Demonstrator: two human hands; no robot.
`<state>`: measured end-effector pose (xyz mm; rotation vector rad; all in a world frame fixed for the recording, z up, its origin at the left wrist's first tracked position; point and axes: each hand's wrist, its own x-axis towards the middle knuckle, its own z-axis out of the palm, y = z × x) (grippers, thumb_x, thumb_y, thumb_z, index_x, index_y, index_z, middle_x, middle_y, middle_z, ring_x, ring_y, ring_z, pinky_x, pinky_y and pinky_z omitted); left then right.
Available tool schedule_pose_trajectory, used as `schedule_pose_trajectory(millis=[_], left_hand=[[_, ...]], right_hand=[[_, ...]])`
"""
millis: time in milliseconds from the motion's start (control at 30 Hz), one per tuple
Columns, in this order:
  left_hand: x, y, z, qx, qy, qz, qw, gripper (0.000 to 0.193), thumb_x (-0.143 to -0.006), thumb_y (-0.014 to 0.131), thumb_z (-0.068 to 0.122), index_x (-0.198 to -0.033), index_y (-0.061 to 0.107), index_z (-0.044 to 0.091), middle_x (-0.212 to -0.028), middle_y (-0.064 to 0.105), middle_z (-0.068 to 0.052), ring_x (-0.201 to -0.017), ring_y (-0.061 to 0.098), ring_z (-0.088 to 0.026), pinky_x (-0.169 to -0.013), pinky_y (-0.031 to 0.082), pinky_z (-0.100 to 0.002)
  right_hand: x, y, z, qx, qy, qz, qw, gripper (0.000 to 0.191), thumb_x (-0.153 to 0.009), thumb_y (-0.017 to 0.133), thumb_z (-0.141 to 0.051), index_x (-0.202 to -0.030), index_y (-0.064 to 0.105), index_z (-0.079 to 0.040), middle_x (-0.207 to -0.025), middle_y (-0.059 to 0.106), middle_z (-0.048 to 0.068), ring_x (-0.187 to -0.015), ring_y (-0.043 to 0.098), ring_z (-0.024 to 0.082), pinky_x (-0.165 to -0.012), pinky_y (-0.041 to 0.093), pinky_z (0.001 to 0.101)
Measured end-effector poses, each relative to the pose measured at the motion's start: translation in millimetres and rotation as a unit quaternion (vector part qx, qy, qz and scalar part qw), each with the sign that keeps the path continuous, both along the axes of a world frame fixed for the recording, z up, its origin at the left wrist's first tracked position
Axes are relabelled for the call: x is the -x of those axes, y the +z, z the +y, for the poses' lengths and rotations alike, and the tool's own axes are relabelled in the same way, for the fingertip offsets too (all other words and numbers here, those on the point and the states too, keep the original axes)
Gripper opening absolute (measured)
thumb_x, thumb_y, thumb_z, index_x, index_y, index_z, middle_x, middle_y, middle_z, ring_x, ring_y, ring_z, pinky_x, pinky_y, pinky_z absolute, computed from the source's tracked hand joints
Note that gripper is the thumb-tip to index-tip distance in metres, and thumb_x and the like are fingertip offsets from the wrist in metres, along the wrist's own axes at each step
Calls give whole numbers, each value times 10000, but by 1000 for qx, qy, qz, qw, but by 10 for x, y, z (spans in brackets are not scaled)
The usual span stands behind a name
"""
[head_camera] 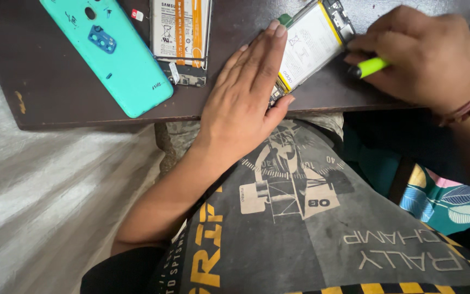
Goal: The person pries open an Oppo smartphone with a green-handled pry tool, working around the edges of the phone body, then works the tool under the battery to lift and separate it from the phone frame. A second disassembled phone and its battery sit on the table beside the work area.
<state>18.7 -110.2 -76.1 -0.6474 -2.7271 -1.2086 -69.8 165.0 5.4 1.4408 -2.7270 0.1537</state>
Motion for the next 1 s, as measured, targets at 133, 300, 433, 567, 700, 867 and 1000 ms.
schedule_pose_trajectory(millis=[133, 300, 433, 567, 700, 867, 1000], left_hand=[[-3, 8, -4, -1, 2, 0, 1000, 894, -1029, 774, 278, -1616, 145, 38, -1659, 311, -171, -1533, 401, -309, -1295, 327, -435], [1, 0, -8, -3, -2, -5, 1000, 901, -1024, 780, 273, -1617, 140, 45, -1661, 308, -168, -1533, 398, -311, -1297, 317, -438], [8, -7, -11, -5, -3, -4, 1000, 924, -1008, 791, 270, -1616, 131, 47, -1659, 306, -172, -1532, 396, -315, -1301, 315, -434], [9, -8, -11, -4, -5, -1, 1000, 937, -1005, 799, 265, -1619, 125, 47, -1661, 305, -171, -1534, 396, -314, -1302, 317, -430], [9, -13, -12, -3, -4, 0, 1000, 938, -1000, 801, 264, -1617, 129, 45, -1657, 310, -171, -1531, 398, -313, -1299, 321, -431], [11, -14, 5, -2, 3, 1, 1000, 927, -1000, 804, 268, -1613, 145, 44, -1655, 319, -161, -1526, 407, -301, -1293, 328, -429], [-3, -2, 32, 3, 12, 0, 1000, 927, -991, 808, 269, -1611, 157, 45, -1652, 325, -154, -1523, 411, -295, -1291, 333, -428]], right_hand=[[-43, 44, -67, -16, 49, 32, 998, 202, -801, 885, -191, -961, 811, -93, -883, 717, 34, -698, 697, 198, -597, 546, 315], [-118, 69, -112, -2, 32, 32, 999, 192, -783, 854, -147, -957, 801, -84, -904, 736, 34, -713, 709, 199, -594, 549, 317], [-87, 26, -162, 21, 32, 30, 999, 166, -880, 829, -104, -1006, 721, -95, -1044, 734, 13, -850, 724, 197, -674, 557, 304], [-79, 44, -237, 8, 32, 10, 999, 225, -822, 795, -88, -969, 625, -76, -1021, 723, 24, -828, 720, 219, -672, 559, 335], [-108, 98, -337, -41, 18, 22, 999, 210, -843, 738, -116, -986, 587, -85, -985, 705, 41, -807, 710, 237, -674, 565, 354], [-127, 134, -430, -95, 31, 71, 992, 191, -915, 662, -152, -1074, 590, -76, -967, 671, 47, -787, 702, 215, -623, 542, 323], [-110, 94, -445, -134, 36, 72, 988, 191, -906, 663, -160, -1037, 573, -54, -897, 656, 66, -708, 699, 209, -551, 539, 323]])
